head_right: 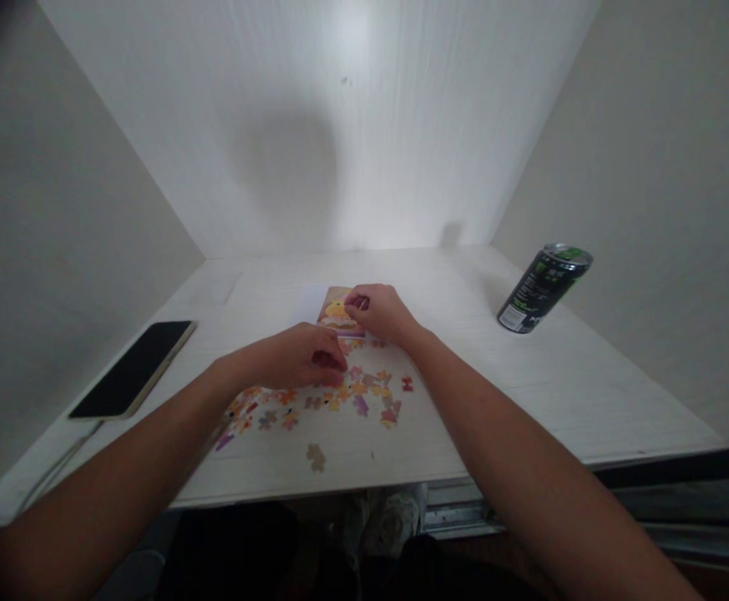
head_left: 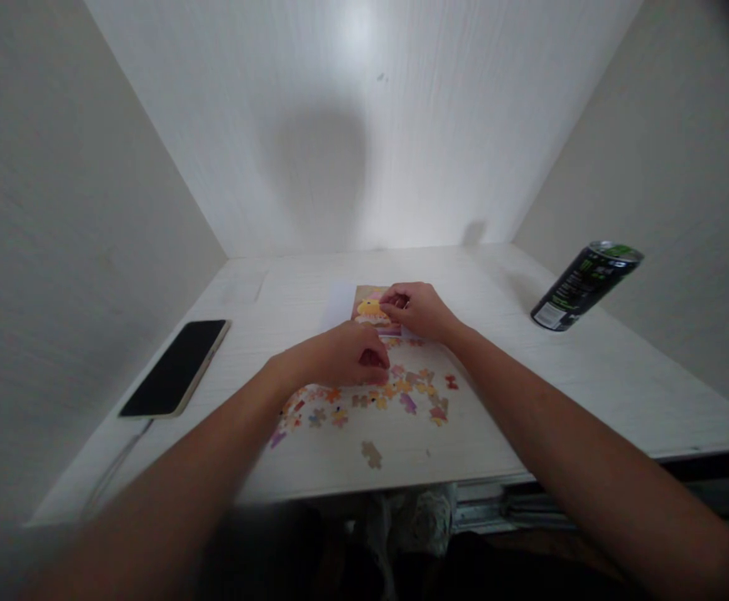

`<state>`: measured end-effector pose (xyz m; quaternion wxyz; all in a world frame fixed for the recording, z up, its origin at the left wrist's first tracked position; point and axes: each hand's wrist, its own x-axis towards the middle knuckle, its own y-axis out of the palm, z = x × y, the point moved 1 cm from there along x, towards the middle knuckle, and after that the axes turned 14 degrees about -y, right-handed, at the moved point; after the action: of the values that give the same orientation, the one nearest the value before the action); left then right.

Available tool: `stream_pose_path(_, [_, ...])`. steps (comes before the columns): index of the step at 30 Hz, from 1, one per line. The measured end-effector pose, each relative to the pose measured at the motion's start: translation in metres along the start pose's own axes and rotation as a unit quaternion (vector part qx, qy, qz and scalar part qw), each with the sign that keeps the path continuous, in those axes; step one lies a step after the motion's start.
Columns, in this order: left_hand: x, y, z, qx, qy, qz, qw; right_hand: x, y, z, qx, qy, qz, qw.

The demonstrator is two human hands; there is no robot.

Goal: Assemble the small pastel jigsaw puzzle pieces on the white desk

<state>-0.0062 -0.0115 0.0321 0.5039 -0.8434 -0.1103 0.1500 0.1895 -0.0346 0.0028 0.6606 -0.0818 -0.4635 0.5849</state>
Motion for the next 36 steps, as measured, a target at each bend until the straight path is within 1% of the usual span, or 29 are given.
stream_pose_path(9, [0.001, 0.001, 0.003, 0.003, -0.023, -0.024, 0.999, -0.001, 0.000, 0.001, 0.000, 0.009, -0.003, 1.000])
stream_pose_path(19, [-0.003, 0.002, 0.003, 0.016, 0.016, -0.035, 0.999, -0.002, -0.002, 0.001, -0.004, 0.015, -0.004, 1.000])
stream_pose_path(31, [-0.005, -0.001, -0.003, 0.039, 0.006, -0.027, 0.999, -0.002, -0.003, 0.000, -0.012, 0.013, -0.011, 1.000])
stream_pose_path(33, [-0.005, -0.002, -0.003, 0.041, 0.001, -0.033, 0.999, -0.001, -0.004, 0.001, -0.018, 0.011, -0.016, 1.000])
stream_pose_path(36, [-0.009, -0.010, -0.003, 0.026, -0.002, -0.059, 0.998, 0.000, -0.006, 0.001, -0.024, 0.006, -0.018, 1.000])
